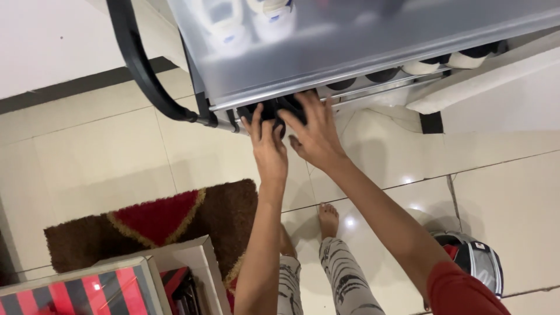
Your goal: Cleaning a shoe rack with a duster and organizing shoes into it
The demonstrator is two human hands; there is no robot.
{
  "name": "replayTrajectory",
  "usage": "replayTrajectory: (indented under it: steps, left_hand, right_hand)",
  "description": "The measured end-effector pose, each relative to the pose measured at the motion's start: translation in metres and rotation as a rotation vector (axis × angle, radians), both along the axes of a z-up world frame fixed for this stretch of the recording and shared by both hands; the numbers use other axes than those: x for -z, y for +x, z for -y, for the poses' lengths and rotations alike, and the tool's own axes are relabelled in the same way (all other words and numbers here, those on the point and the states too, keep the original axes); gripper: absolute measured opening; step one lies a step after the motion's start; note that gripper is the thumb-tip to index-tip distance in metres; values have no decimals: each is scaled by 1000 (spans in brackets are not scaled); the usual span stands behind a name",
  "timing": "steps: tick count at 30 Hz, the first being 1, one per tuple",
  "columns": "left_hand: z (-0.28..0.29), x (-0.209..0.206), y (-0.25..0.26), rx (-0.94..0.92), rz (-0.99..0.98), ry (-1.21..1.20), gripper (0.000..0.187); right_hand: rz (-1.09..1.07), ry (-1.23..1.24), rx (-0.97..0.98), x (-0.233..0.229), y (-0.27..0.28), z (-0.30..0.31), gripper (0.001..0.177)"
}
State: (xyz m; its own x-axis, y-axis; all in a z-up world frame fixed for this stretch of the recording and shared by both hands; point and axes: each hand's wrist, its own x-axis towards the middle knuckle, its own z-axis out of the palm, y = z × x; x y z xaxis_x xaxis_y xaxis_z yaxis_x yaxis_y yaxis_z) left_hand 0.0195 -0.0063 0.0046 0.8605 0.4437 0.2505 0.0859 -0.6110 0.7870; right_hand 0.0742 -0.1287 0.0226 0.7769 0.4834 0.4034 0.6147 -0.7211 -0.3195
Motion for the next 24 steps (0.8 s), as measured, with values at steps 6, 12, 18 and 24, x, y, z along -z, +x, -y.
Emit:
replayTrajectory:
  steps: [6, 12, 18, 24]
  left_hand:
    - [-10, 0, -10, 32, 140, 2, 15]
    - [-32, 100, -35, -339, 82, -763, 25]
    - [-26, 92, 2, -239, -97, -916, 44]
    - [-35, 131, 30, -316, -38, -89, 64]
  right_hand:
    - [-194, -174, -173, 1, 30, -20, 75]
    - [-229, -242, -223, 8, 43, -6, 50]
    - [-165, -37, -225, -7, 43, 18, 44]
    - [-145, -12, -236, -13, 45, 26, 39]
